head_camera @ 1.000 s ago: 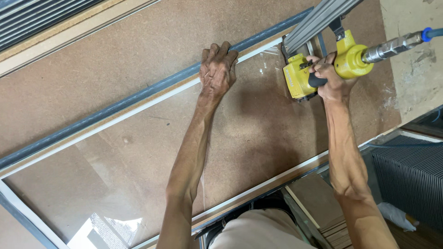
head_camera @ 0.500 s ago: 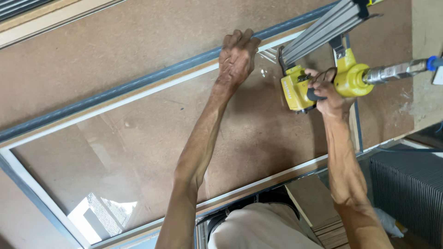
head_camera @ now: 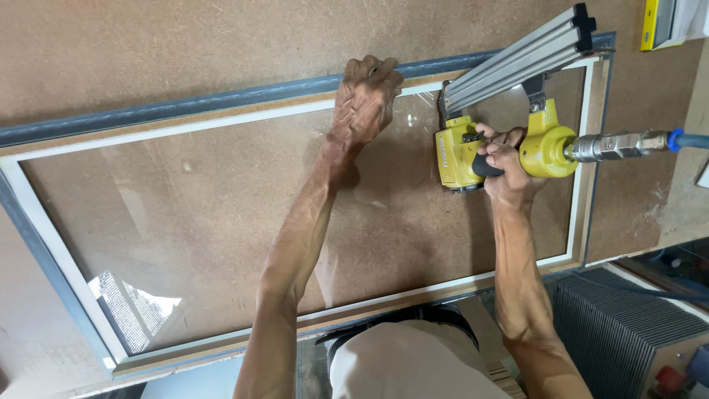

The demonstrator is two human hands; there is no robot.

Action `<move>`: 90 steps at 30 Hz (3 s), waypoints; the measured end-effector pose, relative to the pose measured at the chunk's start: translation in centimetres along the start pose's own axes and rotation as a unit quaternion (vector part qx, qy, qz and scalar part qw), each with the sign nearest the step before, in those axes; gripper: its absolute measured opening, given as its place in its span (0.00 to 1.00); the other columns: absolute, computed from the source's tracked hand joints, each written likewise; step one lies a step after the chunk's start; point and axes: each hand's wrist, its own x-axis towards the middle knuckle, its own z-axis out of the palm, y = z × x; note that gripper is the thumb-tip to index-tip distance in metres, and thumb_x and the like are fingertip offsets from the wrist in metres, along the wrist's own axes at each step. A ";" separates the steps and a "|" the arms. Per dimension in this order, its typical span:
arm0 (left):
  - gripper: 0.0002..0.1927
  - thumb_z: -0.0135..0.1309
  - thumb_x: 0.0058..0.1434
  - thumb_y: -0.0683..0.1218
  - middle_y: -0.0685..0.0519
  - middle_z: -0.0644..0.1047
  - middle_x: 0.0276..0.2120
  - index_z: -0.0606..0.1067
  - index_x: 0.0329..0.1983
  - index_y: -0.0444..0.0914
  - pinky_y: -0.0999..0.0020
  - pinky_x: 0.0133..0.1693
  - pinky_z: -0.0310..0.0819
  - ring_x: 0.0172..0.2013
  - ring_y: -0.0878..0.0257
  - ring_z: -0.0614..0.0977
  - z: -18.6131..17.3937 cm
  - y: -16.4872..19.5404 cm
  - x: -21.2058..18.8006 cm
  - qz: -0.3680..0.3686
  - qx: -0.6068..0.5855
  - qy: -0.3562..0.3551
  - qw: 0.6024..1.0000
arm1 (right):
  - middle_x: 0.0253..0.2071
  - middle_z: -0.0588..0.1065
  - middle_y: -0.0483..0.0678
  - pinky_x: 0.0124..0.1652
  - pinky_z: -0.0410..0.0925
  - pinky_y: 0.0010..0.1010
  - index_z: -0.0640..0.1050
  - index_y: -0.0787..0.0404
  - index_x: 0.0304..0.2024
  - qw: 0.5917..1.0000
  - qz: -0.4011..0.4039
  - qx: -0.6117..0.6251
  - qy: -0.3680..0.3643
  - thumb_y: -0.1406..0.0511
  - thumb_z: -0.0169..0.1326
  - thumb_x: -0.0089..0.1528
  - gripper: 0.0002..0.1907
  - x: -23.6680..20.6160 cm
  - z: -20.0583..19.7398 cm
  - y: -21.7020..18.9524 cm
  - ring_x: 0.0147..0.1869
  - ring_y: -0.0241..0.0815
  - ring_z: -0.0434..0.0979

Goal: The person assembles window frames by placing white plastic strips along the edges of a glass pane and securing them with a yellow pneumatic nail gun. The person repeatedly positions the strips, fires the nail gun, and stacks completed frames.

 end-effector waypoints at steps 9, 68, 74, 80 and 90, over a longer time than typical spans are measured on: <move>0.10 0.58 0.60 0.37 0.47 0.80 0.51 0.81 0.44 0.37 0.57 0.51 0.70 0.49 0.55 0.76 1.2 -0.3 -0.6 0.002 0.008 -0.002 1.000 | 0.27 0.68 0.47 0.58 0.76 0.53 0.74 0.66 0.32 1.000 -0.015 -0.014 -0.023 0.80 0.50 0.55 0.07 -0.6 -1.7 0.3 0.30 0.44 0.73; 0.13 0.52 0.59 0.33 0.47 0.81 0.46 0.81 0.43 0.37 0.59 0.56 0.73 0.49 0.54 0.80 -31.1 -28.2 -24.0 0.012 0.016 0.037 0.999 | 0.32 0.70 0.48 0.60 0.78 0.56 0.72 0.67 0.39 0.996 0.036 -0.011 -0.076 0.81 0.52 0.53 0.13 -22.6 39.8 12.5 0.32 0.46 0.78; 0.09 0.55 0.61 0.35 0.52 0.80 0.43 0.80 0.43 0.37 0.61 0.54 0.71 0.45 0.58 0.77 -30.5 -27.7 -24.0 -0.030 -0.002 0.001 1.000 | 0.29 0.70 0.50 0.58 0.79 0.56 0.73 0.69 0.39 0.998 0.000 -0.024 -0.058 0.81 0.51 0.53 0.12 -23.0 42.4 13.3 0.31 0.47 0.77; 0.13 0.57 0.55 0.36 0.53 0.79 0.45 0.80 0.43 0.37 0.60 0.55 0.69 0.48 0.59 0.76 -30.9 -27.2 -23.7 -0.020 0.025 0.030 0.999 | 0.27 0.70 0.50 0.56 0.78 0.55 0.72 0.67 0.38 1.000 0.027 0.005 -0.001 0.79 0.52 0.51 0.12 -23.7 42.5 13.1 0.29 0.46 0.74; 0.15 0.57 0.53 0.32 0.49 0.80 0.48 0.80 0.43 0.35 0.59 0.55 0.70 0.49 0.58 0.77 -29.3 -27.6 -24.2 -0.023 0.033 0.035 0.999 | 0.27 0.72 0.51 0.59 0.76 0.58 0.73 0.66 0.37 1.000 0.008 -0.009 -0.019 0.79 0.52 0.52 0.11 -24.3 40.1 13.7 0.32 0.48 0.76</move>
